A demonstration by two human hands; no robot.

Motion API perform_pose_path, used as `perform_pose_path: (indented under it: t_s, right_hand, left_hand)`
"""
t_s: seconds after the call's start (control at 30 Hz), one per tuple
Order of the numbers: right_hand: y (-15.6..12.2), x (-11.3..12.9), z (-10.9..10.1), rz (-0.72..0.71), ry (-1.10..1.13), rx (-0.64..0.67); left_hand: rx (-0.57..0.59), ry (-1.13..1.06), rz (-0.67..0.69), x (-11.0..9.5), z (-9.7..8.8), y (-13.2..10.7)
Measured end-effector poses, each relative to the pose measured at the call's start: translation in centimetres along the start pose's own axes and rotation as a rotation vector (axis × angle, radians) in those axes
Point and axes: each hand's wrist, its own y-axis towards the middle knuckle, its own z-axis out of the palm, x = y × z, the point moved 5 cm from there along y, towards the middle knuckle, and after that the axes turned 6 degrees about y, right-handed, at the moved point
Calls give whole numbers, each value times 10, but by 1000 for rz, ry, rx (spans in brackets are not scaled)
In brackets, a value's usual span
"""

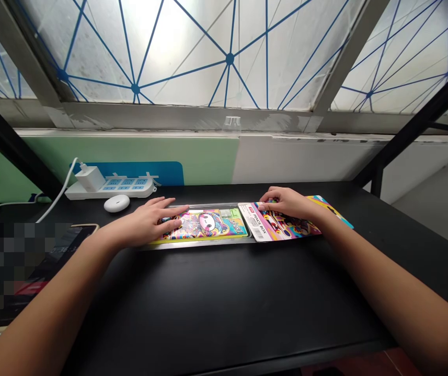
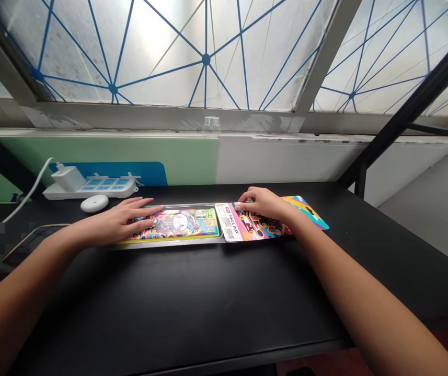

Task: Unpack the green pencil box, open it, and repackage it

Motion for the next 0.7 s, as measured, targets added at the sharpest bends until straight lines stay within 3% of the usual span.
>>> perform_pose_path:
  t_s: [0.47,0.7]
  right_hand:
    - [0,-3,-2,-1,-15,-20]
    - [-3,27,15,24,-49,-100]
  left_hand:
    - [-18,29,-18,6,-4,-1]
    - [1,31,-41,-1,-1,-2]
